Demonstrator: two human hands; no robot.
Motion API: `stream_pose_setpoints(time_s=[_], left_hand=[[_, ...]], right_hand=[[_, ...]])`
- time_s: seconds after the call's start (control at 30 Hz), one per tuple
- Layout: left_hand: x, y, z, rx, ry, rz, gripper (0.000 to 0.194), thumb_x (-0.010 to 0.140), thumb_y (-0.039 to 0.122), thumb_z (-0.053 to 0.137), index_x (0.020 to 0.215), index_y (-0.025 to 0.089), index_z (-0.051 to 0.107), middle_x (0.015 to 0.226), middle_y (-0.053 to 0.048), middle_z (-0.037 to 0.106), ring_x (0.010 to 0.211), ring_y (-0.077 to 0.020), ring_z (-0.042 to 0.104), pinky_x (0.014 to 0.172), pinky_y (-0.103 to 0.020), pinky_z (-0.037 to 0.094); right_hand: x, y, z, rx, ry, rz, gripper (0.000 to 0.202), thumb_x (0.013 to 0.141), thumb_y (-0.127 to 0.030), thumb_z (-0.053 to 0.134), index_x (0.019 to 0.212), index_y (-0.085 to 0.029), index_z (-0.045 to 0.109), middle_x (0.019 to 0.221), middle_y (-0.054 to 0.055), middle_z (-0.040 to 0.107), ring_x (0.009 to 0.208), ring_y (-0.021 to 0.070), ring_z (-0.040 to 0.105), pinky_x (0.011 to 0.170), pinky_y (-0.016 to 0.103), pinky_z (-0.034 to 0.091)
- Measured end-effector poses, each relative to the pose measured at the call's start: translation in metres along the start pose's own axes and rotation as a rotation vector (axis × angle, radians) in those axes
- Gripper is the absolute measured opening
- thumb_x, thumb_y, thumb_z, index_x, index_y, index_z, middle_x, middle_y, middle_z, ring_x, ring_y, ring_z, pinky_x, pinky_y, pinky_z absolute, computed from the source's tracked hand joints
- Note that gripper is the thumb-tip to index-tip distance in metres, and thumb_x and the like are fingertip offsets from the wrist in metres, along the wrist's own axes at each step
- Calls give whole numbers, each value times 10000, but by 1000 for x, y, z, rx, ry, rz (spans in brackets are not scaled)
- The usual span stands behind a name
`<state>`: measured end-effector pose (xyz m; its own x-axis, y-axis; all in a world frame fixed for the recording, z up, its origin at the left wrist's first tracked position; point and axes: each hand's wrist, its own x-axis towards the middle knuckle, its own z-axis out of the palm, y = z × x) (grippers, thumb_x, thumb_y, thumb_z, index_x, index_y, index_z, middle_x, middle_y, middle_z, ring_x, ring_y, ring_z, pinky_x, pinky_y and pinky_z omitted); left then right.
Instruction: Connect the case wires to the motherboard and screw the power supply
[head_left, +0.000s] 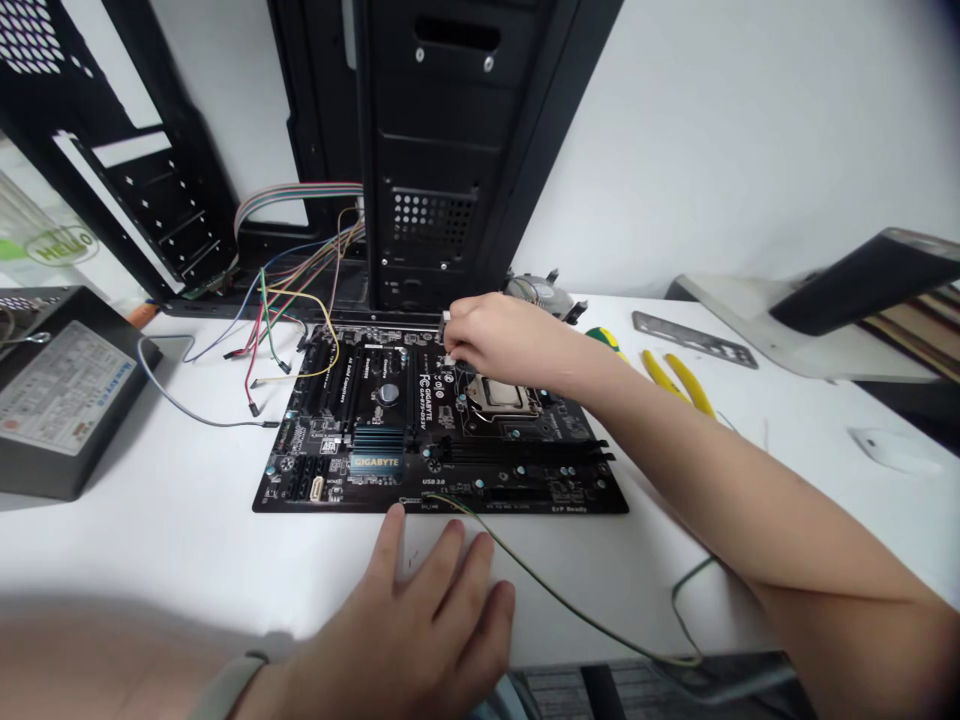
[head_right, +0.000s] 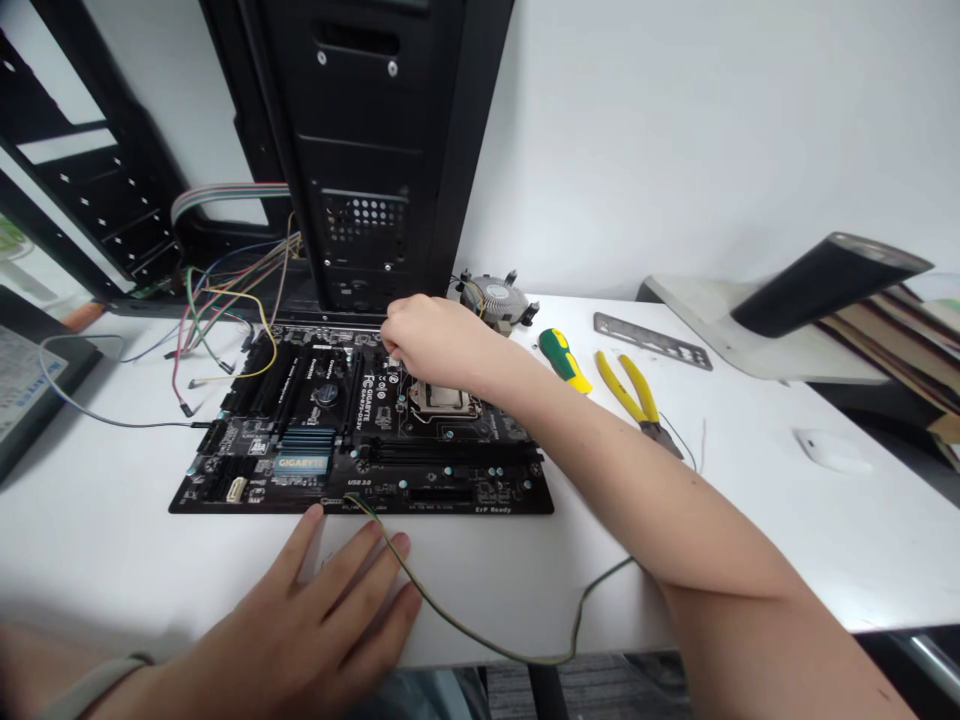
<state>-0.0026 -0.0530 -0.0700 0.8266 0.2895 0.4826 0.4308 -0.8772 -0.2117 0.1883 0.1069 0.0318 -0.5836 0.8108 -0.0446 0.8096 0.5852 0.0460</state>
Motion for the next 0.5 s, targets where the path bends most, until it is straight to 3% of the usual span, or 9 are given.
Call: stream_pose_setpoints(time_s=[0.5], left_hand=[[4, -4, -7, -19, -32, 9, 267, 975, 251, 404, 1126, 228, 624, 1186, -62, 656, 1111, -291, 509, 872, -546, 435]], right_hand=[[1, -7, 2, -116, -47, 1, 226, 851, -61, 461, 841, -113, 681, 957, 82, 650, 804, 175, 587, 607, 296, 312]])
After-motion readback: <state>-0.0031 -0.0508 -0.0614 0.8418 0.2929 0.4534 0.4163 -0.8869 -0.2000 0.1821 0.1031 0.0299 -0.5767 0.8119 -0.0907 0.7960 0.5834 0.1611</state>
